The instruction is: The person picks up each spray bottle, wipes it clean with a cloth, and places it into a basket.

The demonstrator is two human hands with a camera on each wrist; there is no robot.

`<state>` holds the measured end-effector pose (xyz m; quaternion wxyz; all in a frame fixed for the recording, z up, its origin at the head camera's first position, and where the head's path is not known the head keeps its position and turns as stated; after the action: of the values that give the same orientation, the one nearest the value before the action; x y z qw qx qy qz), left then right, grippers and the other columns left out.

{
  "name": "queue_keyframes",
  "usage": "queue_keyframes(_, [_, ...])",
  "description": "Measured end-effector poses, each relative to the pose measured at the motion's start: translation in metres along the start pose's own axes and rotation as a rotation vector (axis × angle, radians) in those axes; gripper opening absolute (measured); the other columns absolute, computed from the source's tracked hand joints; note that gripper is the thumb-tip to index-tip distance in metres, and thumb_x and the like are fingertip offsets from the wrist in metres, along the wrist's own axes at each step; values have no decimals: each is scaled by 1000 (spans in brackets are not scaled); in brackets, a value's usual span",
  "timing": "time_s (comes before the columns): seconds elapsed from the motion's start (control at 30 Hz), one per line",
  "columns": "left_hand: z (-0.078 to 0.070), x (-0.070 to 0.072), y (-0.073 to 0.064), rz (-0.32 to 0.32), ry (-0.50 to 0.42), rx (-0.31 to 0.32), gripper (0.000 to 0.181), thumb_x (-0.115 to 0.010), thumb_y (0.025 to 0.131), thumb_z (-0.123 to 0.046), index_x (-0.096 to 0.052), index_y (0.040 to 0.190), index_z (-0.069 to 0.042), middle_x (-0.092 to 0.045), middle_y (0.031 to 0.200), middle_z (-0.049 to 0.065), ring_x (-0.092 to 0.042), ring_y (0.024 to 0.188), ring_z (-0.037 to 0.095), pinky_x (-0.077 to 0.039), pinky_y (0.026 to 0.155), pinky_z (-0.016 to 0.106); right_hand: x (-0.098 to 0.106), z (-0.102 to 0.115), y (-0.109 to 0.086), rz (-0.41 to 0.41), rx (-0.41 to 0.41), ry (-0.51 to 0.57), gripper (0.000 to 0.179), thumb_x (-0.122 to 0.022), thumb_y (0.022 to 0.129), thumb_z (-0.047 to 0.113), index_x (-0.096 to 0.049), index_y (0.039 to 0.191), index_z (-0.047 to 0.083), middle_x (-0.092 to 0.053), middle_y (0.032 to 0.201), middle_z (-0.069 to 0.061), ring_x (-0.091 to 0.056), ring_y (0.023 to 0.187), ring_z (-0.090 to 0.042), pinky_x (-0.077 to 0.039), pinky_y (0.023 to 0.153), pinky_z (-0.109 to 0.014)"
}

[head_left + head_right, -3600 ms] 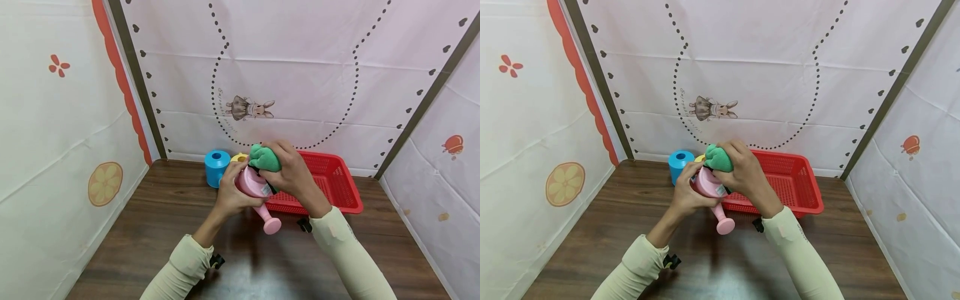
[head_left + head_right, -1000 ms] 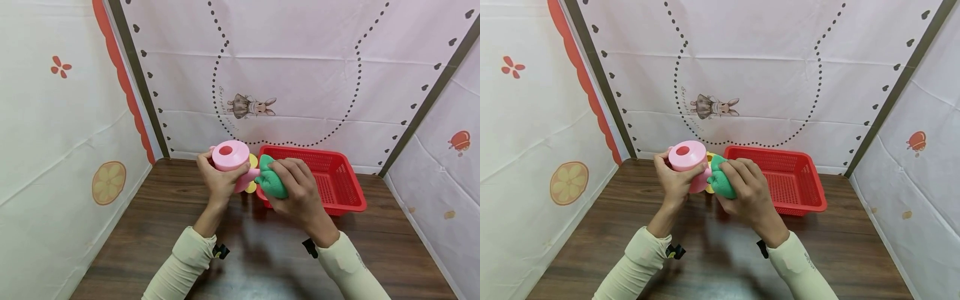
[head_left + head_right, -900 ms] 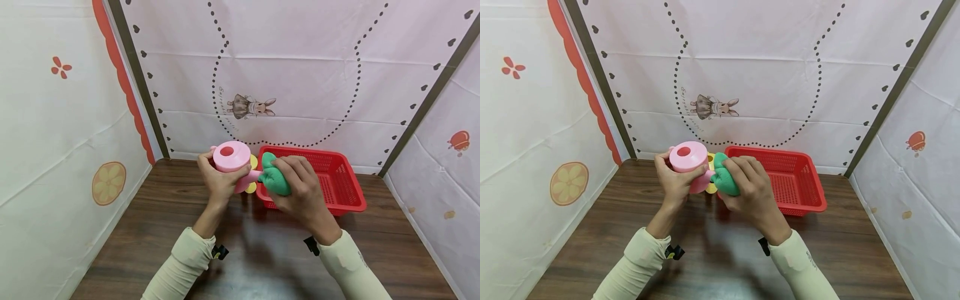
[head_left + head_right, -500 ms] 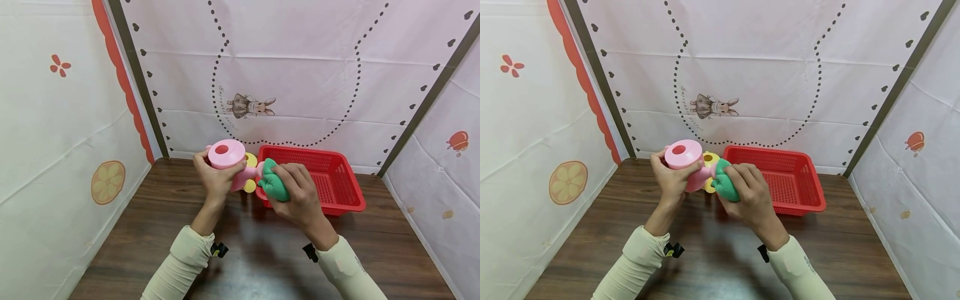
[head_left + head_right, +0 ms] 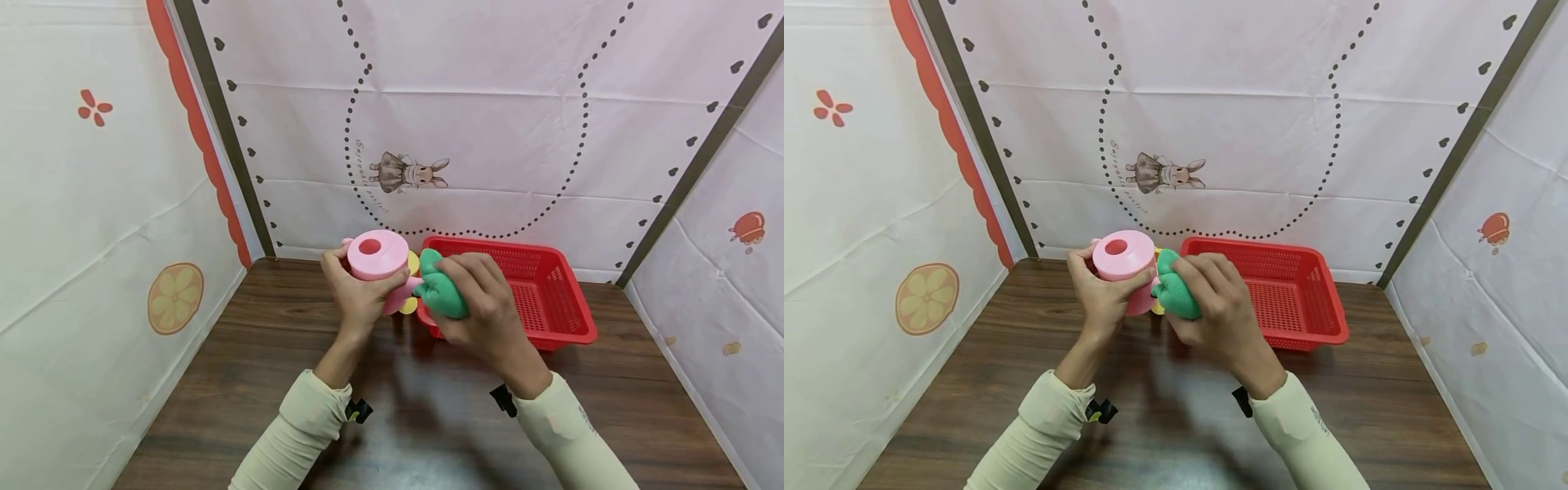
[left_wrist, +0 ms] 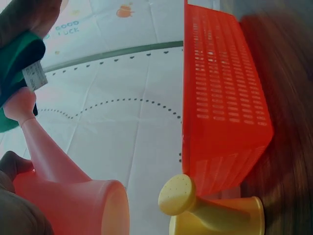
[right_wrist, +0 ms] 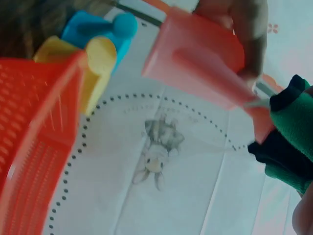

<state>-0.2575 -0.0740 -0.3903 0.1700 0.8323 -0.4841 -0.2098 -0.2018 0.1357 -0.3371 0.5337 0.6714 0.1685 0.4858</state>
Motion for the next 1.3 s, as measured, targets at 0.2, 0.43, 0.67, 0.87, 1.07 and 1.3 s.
queue_keyframes(0.2, [-2,2,-2,17,-7,10,90,-102,70,-19,-46,141,-8,-52,153,13,-53,144,20,-55,115,47,6,-12,1,-6,-147,69,68,-98,76,20,-70,135,1,-70,131,-21,-68,120,-38,-68,93,-57])
queue_keyframes(0.43, [-5,2,1,8,-40,16,90,-101,72,-15,-45,141,-8,-53,154,11,-52,145,21,-53,118,49,5,-15,-17,-30,-187,59,64,-95,75,20,-71,131,-1,-70,128,-22,-69,117,-38,-68,93,-59])
queue_keyframes(0.67, [0,-3,1,-2,-29,30,87,-100,72,-17,-46,141,-8,-54,153,12,-54,143,21,-54,116,47,3,-9,-26,-56,-109,22,63,-93,75,24,-71,128,0,-70,124,-20,-68,113,-36,-68,88,-55])
queue_keyframes(0.87, [1,-8,-1,16,-23,52,85,-98,75,-18,-46,142,-10,-55,153,11,-55,143,21,-56,114,47,5,-3,-21,-70,-28,2,66,-95,73,23,-71,129,0,-72,123,-19,-69,113,-36,-68,88,-54])
queue_keyframes(1.07, [2,-9,-1,42,-15,74,83,-98,77,-20,-45,141,-11,-56,152,9,-55,143,21,-58,112,46,8,-6,-14,-68,-32,20,65,-94,75,24,-70,131,0,-71,126,-20,-69,115,-36,-68,90,-55])
queue_keyframes(1.3, [0,-7,-3,47,-5,66,85,-99,75,-19,-46,140,-12,-56,153,9,-55,142,20,-58,113,48,9,-20,-16,-69,-159,72,65,-96,74,17,-71,132,1,-70,129,-20,-69,118,-37,-68,92,-56])
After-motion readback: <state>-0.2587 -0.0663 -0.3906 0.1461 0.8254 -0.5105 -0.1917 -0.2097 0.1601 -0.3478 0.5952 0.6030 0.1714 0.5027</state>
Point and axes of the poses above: each hand's wrist, its own y-axis towards the middle knuckle, its own x-axis out of the back of the hand, z = x × y, the point moved 2 cm from there along y, towards the middle knuckle
